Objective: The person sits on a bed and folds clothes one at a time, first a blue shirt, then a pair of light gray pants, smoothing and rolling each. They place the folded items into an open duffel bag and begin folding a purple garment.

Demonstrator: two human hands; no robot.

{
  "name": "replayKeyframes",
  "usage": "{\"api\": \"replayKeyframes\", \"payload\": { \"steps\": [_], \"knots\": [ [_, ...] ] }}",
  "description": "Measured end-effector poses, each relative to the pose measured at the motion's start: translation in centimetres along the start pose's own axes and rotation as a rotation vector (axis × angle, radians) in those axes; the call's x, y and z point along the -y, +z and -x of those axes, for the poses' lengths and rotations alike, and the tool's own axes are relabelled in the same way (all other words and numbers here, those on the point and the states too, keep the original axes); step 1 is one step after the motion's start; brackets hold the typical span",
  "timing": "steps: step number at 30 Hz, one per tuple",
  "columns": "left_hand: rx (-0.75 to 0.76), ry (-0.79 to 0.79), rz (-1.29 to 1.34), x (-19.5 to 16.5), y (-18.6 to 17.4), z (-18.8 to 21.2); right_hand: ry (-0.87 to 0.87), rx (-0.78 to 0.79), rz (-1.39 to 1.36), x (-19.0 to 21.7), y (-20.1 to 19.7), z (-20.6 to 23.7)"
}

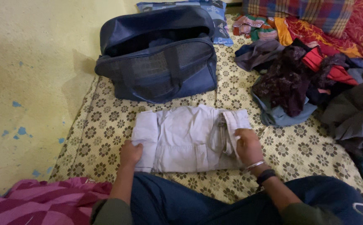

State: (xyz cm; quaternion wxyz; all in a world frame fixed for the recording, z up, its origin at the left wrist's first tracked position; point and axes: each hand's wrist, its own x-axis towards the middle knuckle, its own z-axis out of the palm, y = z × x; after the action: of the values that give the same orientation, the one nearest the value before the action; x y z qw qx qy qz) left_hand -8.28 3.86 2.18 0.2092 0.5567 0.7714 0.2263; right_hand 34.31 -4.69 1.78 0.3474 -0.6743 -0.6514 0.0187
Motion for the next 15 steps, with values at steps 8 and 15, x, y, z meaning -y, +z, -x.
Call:
{"api": "replayKeyframes", "payload": {
  "steps": [8, 15],
  "knots": [
    [0.091, -0.061, -0.008, -0.8, -0.9, 0.4, 0.757, 0.244, -0.086, -3.7, -0.8, -0.2],
    [0.042, -0.022, -0.061, -0.7, -0.5, 0.2, 0.959, 0.354, -0.462, -3.8, -1.6, -0.9]
  ]
}}
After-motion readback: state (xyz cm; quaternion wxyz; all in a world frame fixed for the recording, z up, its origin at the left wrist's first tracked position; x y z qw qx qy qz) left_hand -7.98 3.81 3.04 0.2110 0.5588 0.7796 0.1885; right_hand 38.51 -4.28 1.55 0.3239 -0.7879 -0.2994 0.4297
